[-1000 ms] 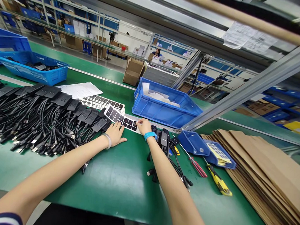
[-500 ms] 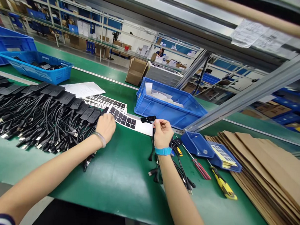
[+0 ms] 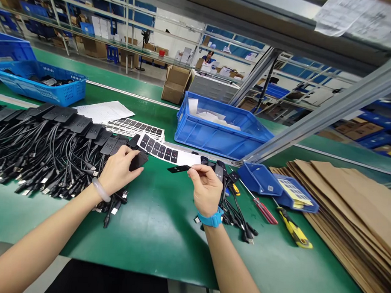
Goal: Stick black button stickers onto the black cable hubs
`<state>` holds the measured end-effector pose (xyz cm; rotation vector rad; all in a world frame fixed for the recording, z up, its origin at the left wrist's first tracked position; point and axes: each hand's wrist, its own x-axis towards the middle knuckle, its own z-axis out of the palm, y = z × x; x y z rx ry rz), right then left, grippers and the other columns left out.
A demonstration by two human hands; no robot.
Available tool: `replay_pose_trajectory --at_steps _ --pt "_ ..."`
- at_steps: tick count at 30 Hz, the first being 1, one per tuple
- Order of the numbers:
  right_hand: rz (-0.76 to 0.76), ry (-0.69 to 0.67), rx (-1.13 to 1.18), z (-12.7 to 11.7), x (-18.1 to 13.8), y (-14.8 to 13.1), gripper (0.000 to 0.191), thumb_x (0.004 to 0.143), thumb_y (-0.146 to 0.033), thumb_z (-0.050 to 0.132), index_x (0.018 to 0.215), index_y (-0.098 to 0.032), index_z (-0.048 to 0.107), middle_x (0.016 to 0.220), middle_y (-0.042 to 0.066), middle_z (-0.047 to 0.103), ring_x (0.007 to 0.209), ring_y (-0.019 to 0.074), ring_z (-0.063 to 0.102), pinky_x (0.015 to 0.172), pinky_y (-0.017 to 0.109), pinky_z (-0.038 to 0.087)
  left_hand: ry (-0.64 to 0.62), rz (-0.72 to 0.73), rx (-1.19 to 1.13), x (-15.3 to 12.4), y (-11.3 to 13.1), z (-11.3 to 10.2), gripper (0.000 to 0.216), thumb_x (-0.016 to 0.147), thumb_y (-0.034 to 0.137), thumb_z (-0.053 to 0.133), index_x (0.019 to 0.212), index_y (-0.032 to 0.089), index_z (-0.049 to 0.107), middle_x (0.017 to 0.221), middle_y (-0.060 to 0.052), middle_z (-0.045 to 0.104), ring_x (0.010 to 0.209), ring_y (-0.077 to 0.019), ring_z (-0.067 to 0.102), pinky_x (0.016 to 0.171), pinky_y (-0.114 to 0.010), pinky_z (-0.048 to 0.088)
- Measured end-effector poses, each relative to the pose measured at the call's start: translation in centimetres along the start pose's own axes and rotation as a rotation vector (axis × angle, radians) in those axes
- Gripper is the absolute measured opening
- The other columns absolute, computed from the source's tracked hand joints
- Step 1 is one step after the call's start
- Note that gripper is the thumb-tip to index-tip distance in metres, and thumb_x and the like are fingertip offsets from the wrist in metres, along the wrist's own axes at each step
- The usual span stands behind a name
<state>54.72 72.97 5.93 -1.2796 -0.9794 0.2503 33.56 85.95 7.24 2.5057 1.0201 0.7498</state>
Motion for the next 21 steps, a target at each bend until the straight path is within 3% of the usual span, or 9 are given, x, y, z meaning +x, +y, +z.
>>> replay_pose_trajectory --at_steps 2,5,8,11,15,21 --pt "-0.023 -0.027 0.036 -0.1 -0.2 -0.3 0.007 0.084 -0.028 0.068 0.084 -0.022 0.065 0.081 0.0 0.061 0.069 0.0132 0.057 0.065 0.028 0.049 -0.017 -0.057 -0.445 -0.4 0.7 0.0 0.044 0.079 0.04 0.071 0.115 0.02 0.056 0.096 -0.005 0.057 0.078 -0.0191 0.059 0.065 -0.029 0.05" --pt "-0.031 -0.04 0.109 -0.1 -0.5 -0.6 0.004 0.087 -0.027 0.065 0.088 -0.024 0.062 0.085 -0.001 0.059 0.065 0.011 0.057 0.062 0.027 0.048 -0.145 -0.292 -1.099 -1.0 1.9 0.8 0.042 0.081 0.046 0.071 0.108 0.021 0.051 0.086 -0.002 0.058 0.064 -0.0119 0.055 0.047 -0.018 0.039" --pt "0.035 -0.039 0.147 -0.1 -0.7 -0.4 0.008 0.09 -0.032 0.062 0.09 -0.024 0.059 0.083 -0.001 0.058 0.066 0.0114 0.058 0.062 0.027 0.049 -0.252 -0.56 -1.506 -1.7 2.6 2.5 0.032 0.086 0.042 0.067 0.1 0.017 0.052 0.084 -0.003 0.058 0.067 -0.0093 0.054 0.05 -0.016 0.039" --pt "0.143 -0.064 0.163 0.0 -0.8 -0.2 0.012 0.09 -0.036 0.061 0.091 -0.025 0.057 0.077 -0.002 0.056 0.066 0.0121 0.058 0.06 0.026 0.049 -0.327 -0.711 -1.625 -2.5 2.8 4.4 0.024 0.084 0.024 0.069 0.101 0.015 0.055 0.09 -0.005 0.061 0.077 -0.0102 0.057 0.068 -0.02 0.047" --pt "0.25 -0.116 0.22 0.4 -0.9 -0.6 0.015 0.087 -0.038 0.063 0.088 -0.025 0.055 0.072 -0.005 0.053 0.056 0.0094 0.053 0.052 0.023 0.046 -0.385 -0.69 -1.617 -3.2 3.2 5.3 0.037 0.068 0.004 0.069 0.101 0.016 0.058 0.098 -0.005 0.063 0.09 -0.0137 0.057 0.079 -0.025 0.045" --pt "0.374 -0.217 0.156 1.8 -1.6 -0.7 0.02 0.081 -0.038 0.068 0.082 -0.022 0.057 0.067 -0.006 0.052 0.046 0.0062 0.048 0.042 0.02 0.04 -0.414 -0.62 -1.646 -3.6 3.7 5.4 0.039 0.063 0.005 0.069 0.1 0.016 0.062 0.103 -0.006 0.064 0.096 -0.018 0.057 0.09 -0.031 0.043"
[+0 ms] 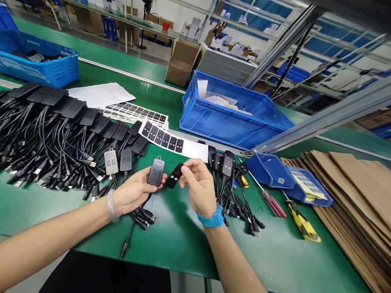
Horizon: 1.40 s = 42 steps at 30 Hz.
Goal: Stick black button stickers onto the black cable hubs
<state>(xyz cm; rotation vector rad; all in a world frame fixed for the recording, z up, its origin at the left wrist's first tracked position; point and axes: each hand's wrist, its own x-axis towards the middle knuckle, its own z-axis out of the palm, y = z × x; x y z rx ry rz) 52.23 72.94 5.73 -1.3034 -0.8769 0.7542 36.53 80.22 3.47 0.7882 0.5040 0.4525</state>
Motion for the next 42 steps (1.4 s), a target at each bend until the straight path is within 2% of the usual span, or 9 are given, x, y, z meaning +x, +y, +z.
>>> replay_pose_trajectory --at_steps 6,9,18,23,32,35,39,42 --pt "0.056 -0.006 -0.047 0.7 -0.3 1.5 0.02 0.078 -0.035 0.072 0.082 -0.019 0.06 0.067 -0.004 0.057 0.047 0.006 0.048 0.041 0.019 0.042 -0.096 0.007 -0.033 -0.5 -0.7 0.7 0.042 0.068 0.01 0.075 0.109 0.015 0.063 0.109 -0.009 0.066 0.107 -0.0222 0.059 0.104 -0.038 0.04" --pt "0.06 0.002 -0.058 0.8 -0.3 1.8 0.021 0.077 -0.036 0.072 0.082 -0.019 0.061 0.069 -0.003 0.059 0.049 0.0065 0.049 0.04 0.018 0.043 -0.102 0.002 -0.039 -0.7 -0.7 1.1 0.043 0.07 0.011 0.075 0.111 0.016 0.063 0.112 -0.01 0.066 0.111 -0.0241 0.059 0.107 -0.041 0.039" --pt "0.074 0.014 -0.052 1.0 -0.5 1.6 0.024 0.074 -0.039 0.074 0.081 -0.019 0.062 0.066 -0.003 0.061 0.046 0.0069 0.052 0.039 0.018 0.048 -0.1 -0.019 -0.036 -0.8 -0.5 1.3 0.043 0.071 0.008 0.073 0.112 0.017 0.065 0.112 -0.009 0.067 0.113 -0.0248 0.059 0.11 -0.043 0.036" --pt "0.066 0.03 -0.071 1.1 -0.5 1.7 0.023 0.074 -0.038 0.074 0.08 -0.019 0.062 0.065 -0.003 0.061 0.047 0.0073 0.052 0.038 0.018 0.047 -0.102 -0.008 -0.042 -0.7 -0.7 1.2 0.034 0.079 0.015 0.069 0.113 0.016 0.066 0.115 -0.01 0.066 0.114 -0.026 0.057 0.107 -0.043 0.039" --pt "0.071 0.081 -0.07 1.2 -0.5 1.9 0.02 0.074 -0.034 0.073 0.077 -0.019 0.06 0.059 -0.005 0.057 0.04 0.006 0.046 0.037 0.02 0.045 -0.161 0.031 0.006 -0.6 -1.2 0.9 0.034 0.082 0.021 0.07 0.115 0.016 0.064 0.12 -0.011 0.063 0.117 -0.026 0.055 0.107 -0.04 0.039" --pt "0.069 0.091 -0.088 1.2 -0.6 1.8 0.019 0.074 -0.033 0.073 0.076 -0.018 0.06 0.059 -0.005 0.057 0.04 0.0057 0.045 0.037 0.02 0.044 -0.163 0.026 0.069 -0.7 -1.3 0.6 0.034 0.084 0.026 0.069 0.115 0.016 0.062 0.118 -0.011 0.063 0.111 -0.024 0.059 0.101 -0.037 0.043" --pt "0.056 0.092 -0.141 0.9 -0.6 1.8 0.02 0.075 -0.033 0.071 0.08 -0.019 0.06 0.061 -0.005 0.055 0.043 0.0068 0.047 0.039 0.02 0.046 -0.139 -0.058 0.247 -0.8 -0.8 0.4 0.043 0.084 0.035 0.069 0.119 0.016 0.055 0.101 -0.01 0.065 0.086 -0.0202 0.066 0.079 -0.032 0.051" --pt "0.021 0.089 -0.244 0.7 -0.5 1.9 0.02 0.077 -0.032 0.07 0.087 -0.02 0.058 0.06 -0.007 0.051 0.049 0.0091 0.05 0.045 0.021 0.048 -0.123 -0.072 0.273 -0.9 -0.3 0.6 0.045 0.082 0.036 0.071 0.117 0.014 0.053 0.098 -0.01 0.065 0.079 -0.0184 0.066 0.076 -0.031 0.051"
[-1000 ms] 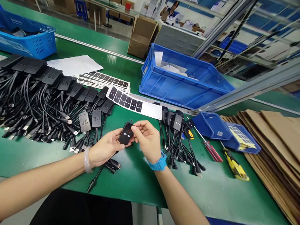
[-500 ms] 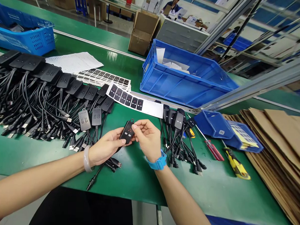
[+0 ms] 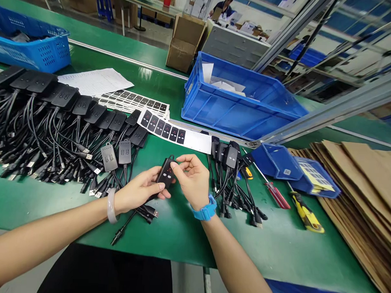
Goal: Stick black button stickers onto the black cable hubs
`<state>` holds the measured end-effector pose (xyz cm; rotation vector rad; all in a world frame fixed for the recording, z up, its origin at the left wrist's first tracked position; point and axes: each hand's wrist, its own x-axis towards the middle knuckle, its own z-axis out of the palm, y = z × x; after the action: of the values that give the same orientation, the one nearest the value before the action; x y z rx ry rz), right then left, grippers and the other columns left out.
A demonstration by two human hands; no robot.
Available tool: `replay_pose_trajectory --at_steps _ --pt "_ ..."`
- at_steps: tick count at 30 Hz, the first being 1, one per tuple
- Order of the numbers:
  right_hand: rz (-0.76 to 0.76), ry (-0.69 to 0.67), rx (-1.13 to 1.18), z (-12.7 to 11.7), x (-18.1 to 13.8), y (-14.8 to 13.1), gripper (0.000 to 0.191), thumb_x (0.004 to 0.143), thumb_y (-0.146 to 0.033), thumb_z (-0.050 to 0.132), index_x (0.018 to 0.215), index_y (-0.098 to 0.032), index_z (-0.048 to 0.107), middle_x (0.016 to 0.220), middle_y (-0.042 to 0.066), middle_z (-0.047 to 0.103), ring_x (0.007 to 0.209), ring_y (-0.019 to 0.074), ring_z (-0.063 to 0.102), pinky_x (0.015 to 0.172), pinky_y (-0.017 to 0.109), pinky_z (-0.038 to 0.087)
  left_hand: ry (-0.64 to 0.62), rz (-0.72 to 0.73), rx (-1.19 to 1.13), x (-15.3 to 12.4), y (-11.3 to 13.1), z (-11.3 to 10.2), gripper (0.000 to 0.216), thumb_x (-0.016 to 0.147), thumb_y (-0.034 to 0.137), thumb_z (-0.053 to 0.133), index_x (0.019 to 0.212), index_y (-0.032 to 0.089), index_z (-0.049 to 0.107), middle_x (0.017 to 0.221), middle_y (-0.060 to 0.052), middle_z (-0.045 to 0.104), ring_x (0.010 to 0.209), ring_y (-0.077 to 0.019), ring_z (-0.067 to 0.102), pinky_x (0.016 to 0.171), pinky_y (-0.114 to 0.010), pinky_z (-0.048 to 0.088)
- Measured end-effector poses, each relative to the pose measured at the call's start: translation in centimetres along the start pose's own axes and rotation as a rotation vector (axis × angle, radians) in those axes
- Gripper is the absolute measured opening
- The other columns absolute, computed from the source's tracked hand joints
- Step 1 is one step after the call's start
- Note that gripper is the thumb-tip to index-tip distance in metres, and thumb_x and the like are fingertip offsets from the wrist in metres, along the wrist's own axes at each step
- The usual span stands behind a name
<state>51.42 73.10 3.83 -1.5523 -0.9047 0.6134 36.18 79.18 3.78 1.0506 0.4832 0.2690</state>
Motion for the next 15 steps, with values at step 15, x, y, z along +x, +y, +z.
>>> replay_pose_trajectory --at_steps 15 --pt "-0.007 -0.356 0.091 1.6 -1.3 1.9 0.058 0.09 -0.03 0.051 0.146 -0.024 0.039 0.121 0.006 0.064 0.102 0.0194 0.06 0.094 0.038 0.048 0.181 0.138 0.145 0.5 0.2 -0.4 0.039 0.092 0.038 0.05 0.125 0.02 0.039 0.093 -0.005 0.066 0.064 -0.0145 0.067 0.064 -0.03 0.06"
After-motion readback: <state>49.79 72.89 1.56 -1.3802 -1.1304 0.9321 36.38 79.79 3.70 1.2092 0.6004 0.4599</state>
